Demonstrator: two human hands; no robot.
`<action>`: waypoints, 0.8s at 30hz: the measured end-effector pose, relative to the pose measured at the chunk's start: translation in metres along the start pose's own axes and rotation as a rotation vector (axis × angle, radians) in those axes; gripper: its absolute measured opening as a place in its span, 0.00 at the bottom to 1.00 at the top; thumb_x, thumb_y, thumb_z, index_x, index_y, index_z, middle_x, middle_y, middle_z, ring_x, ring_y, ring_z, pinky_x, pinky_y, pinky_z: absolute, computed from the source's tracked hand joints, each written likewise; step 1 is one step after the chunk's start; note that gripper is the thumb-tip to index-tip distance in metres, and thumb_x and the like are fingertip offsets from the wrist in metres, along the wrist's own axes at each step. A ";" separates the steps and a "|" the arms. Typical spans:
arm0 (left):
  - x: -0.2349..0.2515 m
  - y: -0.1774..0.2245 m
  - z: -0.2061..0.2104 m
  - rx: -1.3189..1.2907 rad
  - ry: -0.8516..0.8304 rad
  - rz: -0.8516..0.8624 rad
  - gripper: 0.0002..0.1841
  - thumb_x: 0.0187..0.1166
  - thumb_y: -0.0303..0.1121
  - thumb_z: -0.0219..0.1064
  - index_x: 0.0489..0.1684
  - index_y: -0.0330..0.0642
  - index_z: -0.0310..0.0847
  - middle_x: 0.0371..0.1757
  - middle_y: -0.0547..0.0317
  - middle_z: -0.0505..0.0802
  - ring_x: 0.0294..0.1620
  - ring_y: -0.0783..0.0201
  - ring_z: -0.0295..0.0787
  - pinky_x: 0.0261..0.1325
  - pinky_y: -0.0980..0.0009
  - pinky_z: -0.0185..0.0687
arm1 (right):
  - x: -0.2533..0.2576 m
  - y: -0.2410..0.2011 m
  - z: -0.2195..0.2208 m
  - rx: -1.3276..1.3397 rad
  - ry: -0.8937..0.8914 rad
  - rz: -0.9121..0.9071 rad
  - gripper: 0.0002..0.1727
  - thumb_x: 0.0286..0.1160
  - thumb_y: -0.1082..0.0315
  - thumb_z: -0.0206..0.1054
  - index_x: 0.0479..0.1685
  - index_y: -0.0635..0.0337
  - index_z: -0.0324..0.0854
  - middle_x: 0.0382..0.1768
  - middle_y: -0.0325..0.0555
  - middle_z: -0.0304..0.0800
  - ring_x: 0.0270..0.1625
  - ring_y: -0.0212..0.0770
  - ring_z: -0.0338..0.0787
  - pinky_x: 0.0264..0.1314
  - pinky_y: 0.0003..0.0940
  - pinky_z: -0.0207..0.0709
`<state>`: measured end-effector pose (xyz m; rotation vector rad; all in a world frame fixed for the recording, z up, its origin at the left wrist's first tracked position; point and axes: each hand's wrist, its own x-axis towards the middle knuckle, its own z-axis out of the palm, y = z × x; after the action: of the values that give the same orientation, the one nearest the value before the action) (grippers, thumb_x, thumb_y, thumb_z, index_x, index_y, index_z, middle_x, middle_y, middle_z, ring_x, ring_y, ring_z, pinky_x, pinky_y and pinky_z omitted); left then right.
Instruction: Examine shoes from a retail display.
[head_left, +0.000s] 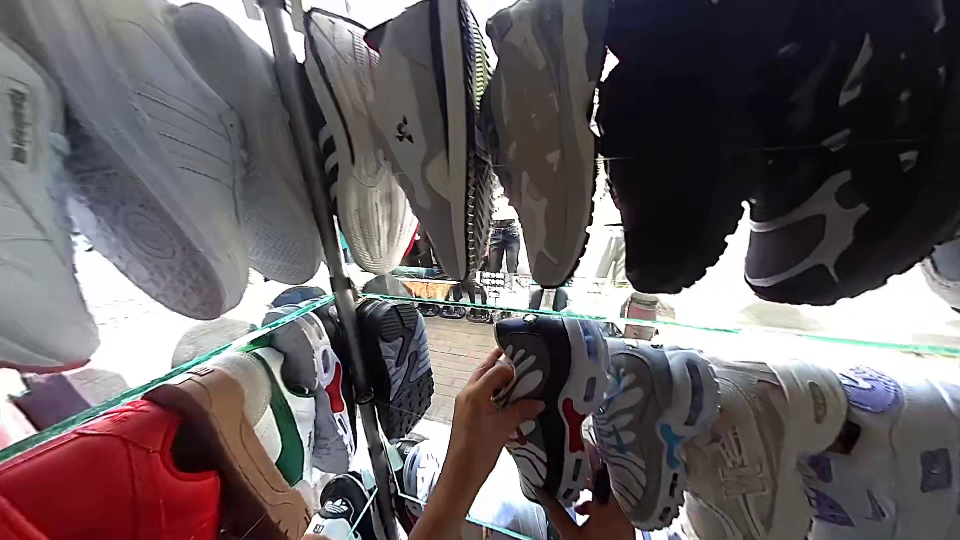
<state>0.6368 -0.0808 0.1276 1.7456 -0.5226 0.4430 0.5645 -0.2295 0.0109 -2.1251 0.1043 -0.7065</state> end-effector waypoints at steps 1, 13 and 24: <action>0.003 -0.006 -0.008 -0.039 0.005 -0.015 0.17 0.61 0.36 0.84 0.42 0.36 0.90 0.70 0.45 0.86 0.72 0.61 0.82 0.70 0.67 0.81 | 0.003 -0.002 0.008 0.051 0.012 -0.048 0.52 0.62 0.57 0.82 0.83 0.81 0.60 0.57 0.74 0.87 0.47 0.64 0.93 0.50 0.61 0.86; 0.013 -0.035 -0.096 0.344 0.206 -0.108 0.25 0.69 0.39 0.81 0.62 0.35 0.89 0.75 0.43 0.84 0.73 0.52 0.83 0.73 0.55 0.80 | 0.031 -0.042 0.105 0.019 0.092 -0.403 0.51 0.50 0.65 0.83 0.80 0.80 0.66 0.55 0.70 0.90 0.44 0.62 0.95 0.40 0.58 0.87; 0.003 -0.042 -0.085 0.498 0.456 -0.040 0.26 0.64 0.41 0.85 0.61 0.40 0.89 0.67 0.38 0.85 0.67 0.41 0.83 0.67 0.46 0.81 | 0.021 -0.028 0.083 0.142 -0.131 -0.339 0.44 0.65 0.66 0.78 0.82 0.80 0.63 0.59 0.72 0.87 0.47 0.60 0.94 0.45 0.53 0.89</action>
<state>0.6617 0.0102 0.1149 2.0329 -0.0454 0.9751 0.6204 -0.1587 0.0034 -2.0653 -0.3743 -0.7419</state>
